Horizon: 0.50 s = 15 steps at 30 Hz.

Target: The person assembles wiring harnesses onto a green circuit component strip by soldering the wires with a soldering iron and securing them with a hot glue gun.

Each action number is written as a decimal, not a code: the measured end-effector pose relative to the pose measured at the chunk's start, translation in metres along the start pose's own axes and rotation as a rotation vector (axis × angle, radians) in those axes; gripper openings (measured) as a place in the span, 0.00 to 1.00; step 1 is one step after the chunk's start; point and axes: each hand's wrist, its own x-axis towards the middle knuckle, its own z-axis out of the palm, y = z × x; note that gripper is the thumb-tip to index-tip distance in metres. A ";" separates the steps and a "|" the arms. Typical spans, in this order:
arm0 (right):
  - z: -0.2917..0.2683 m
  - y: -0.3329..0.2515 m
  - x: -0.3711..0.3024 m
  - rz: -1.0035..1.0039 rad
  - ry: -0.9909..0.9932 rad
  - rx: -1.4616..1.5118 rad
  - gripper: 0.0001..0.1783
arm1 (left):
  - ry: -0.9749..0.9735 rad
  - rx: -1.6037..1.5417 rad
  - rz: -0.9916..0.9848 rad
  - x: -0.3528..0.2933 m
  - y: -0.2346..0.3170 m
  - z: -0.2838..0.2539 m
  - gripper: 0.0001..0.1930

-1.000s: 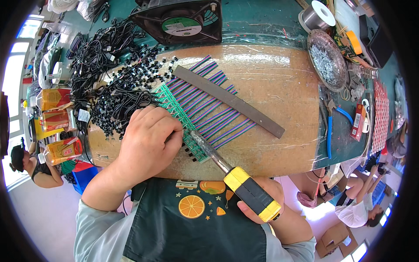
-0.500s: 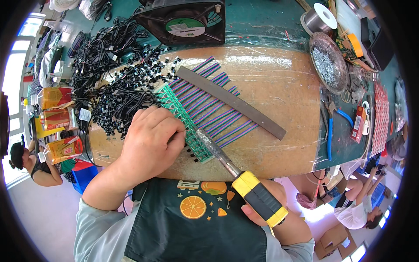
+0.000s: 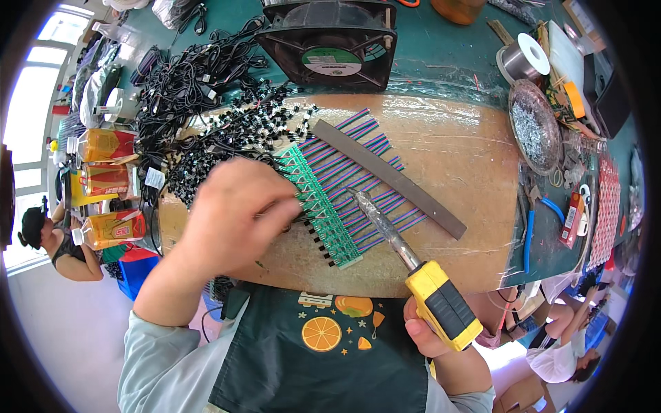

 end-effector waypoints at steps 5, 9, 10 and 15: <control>-0.006 0.008 -0.001 -0.104 -0.059 -0.063 0.09 | 0.167 0.362 -0.218 0.006 -0.077 -0.042 0.06; -0.002 0.004 0.004 -0.084 -0.042 0.000 0.10 | 0.211 0.384 -0.311 0.006 -0.112 -0.055 0.06; -0.003 0.005 0.004 -0.074 -0.049 -0.010 0.10 | 0.230 0.408 -0.300 0.008 -0.114 -0.056 0.06; -0.004 0.001 0.003 -0.040 -0.042 -0.039 0.10 | 0.234 0.482 -0.218 0.016 -0.126 -0.057 0.07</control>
